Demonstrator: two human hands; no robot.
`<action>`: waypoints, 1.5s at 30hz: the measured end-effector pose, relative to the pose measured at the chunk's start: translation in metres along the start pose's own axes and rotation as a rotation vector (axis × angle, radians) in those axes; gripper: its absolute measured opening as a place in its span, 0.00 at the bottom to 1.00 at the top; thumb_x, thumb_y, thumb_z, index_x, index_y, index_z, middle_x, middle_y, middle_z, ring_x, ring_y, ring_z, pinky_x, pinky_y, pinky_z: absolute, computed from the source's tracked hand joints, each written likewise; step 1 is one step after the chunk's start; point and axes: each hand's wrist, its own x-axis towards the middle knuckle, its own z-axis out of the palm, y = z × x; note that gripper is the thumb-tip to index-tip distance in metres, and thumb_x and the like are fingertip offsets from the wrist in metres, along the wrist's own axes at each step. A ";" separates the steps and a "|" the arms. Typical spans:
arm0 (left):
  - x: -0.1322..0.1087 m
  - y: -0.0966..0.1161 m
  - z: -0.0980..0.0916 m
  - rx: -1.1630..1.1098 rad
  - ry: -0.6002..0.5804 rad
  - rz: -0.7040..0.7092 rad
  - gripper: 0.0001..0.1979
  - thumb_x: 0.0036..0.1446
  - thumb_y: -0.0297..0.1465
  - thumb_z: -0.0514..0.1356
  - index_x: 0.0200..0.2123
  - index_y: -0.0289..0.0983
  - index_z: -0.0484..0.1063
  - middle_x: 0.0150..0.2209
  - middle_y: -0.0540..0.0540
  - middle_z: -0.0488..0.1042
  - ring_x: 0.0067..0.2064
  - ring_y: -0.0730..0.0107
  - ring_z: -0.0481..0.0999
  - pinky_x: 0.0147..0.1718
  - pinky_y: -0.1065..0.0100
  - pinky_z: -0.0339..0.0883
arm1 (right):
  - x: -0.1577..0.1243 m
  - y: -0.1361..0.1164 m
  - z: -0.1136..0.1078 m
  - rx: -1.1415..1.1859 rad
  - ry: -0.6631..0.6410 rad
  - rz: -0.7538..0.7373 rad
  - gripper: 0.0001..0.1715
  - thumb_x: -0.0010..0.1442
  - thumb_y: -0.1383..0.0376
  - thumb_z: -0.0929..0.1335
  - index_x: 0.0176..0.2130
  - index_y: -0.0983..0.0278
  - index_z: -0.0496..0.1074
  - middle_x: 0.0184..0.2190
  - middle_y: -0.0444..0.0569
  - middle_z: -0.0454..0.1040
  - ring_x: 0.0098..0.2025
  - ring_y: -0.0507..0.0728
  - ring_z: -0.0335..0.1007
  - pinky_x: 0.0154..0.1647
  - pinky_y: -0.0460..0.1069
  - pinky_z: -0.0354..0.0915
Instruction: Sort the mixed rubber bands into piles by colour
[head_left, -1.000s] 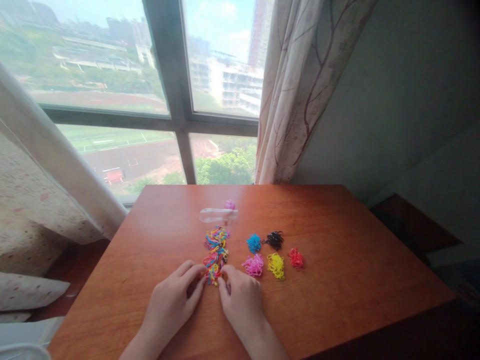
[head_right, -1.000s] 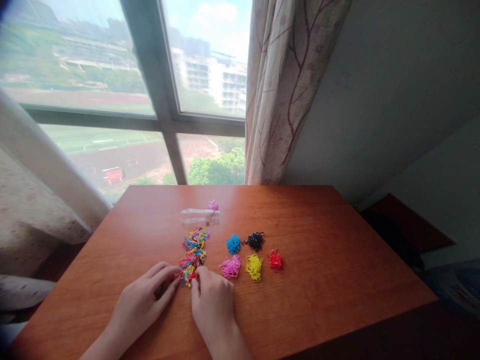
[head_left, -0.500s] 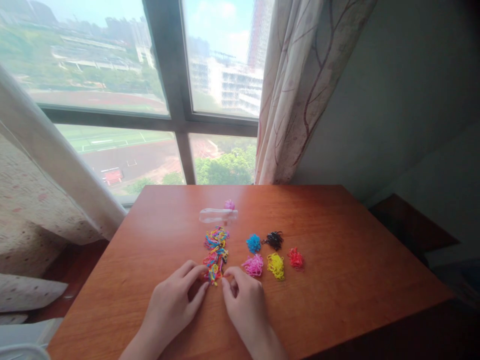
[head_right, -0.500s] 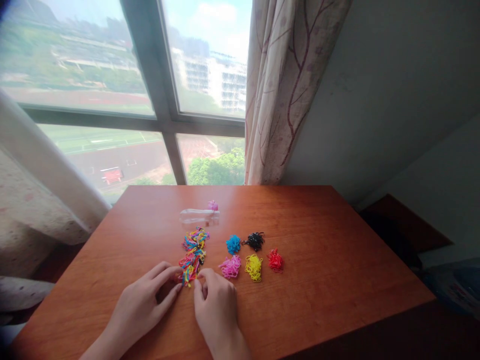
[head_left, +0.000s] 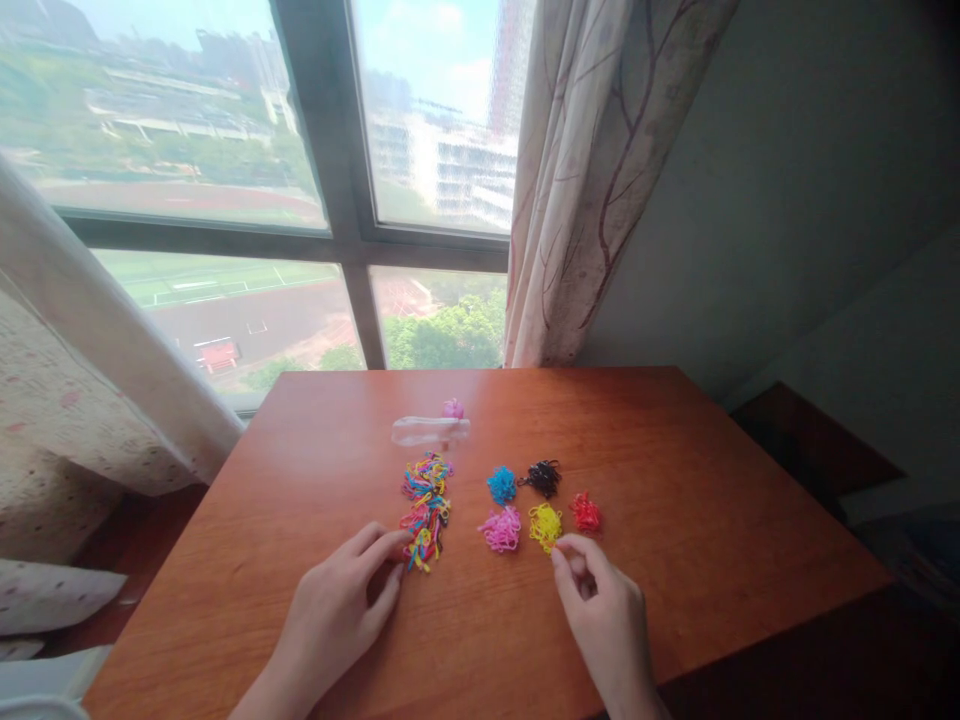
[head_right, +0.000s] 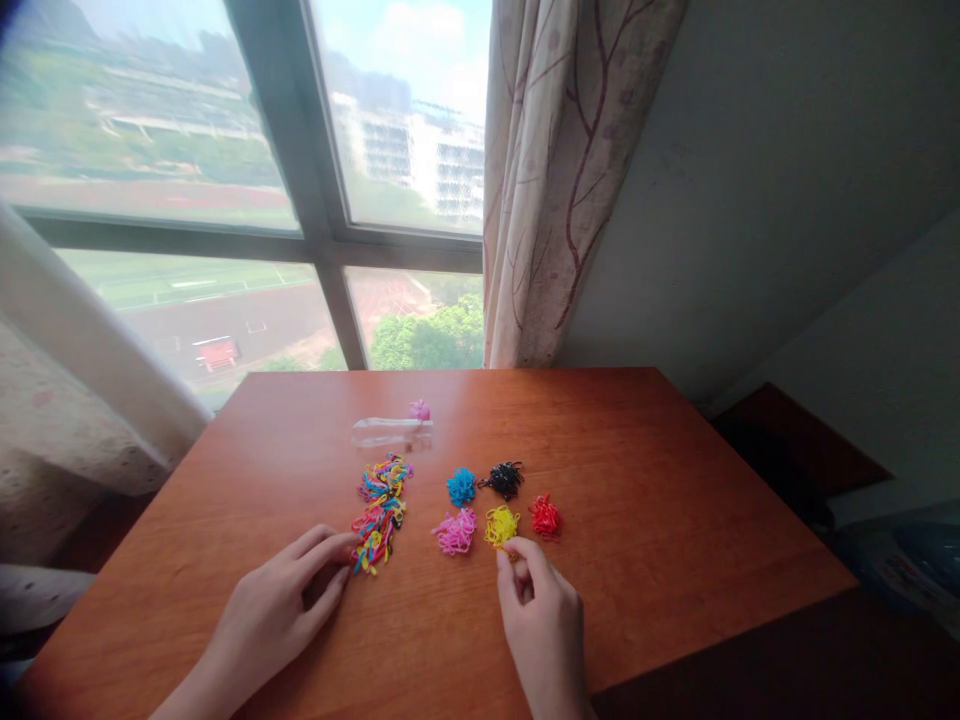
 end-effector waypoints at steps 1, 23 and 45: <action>0.001 0.000 0.001 0.005 -0.001 -0.008 0.13 0.62 0.33 0.53 0.47 0.48 0.73 0.39 0.52 0.77 0.37 0.70 0.80 0.32 0.73 0.69 | 0.002 0.009 -0.006 -0.038 0.026 0.015 0.22 0.66 0.49 0.63 0.34 0.62 0.75 0.19 0.43 0.70 0.19 0.52 0.67 0.24 0.44 0.61; 0.002 -0.007 0.009 0.019 0.151 -0.062 0.08 0.62 0.36 0.53 0.40 0.43 0.71 0.32 0.53 0.77 0.30 0.71 0.78 0.27 0.74 0.68 | 0.028 0.078 -0.016 -0.246 0.050 0.226 0.23 0.62 0.47 0.61 0.37 0.60 0.73 0.24 0.45 0.75 0.26 0.58 0.73 0.27 0.48 0.58; 0.001 -0.006 0.008 -0.033 0.040 -0.108 0.09 0.62 0.35 0.52 0.35 0.43 0.72 0.35 0.51 0.76 0.34 0.68 0.78 0.32 0.71 0.69 | -0.020 -0.042 0.047 0.162 -0.218 -0.183 0.12 0.68 0.64 0.62 0.36 0.60 0.73 0.24 0.43 0.74 0.25 0.52 0.72 0.28 0.43 0.61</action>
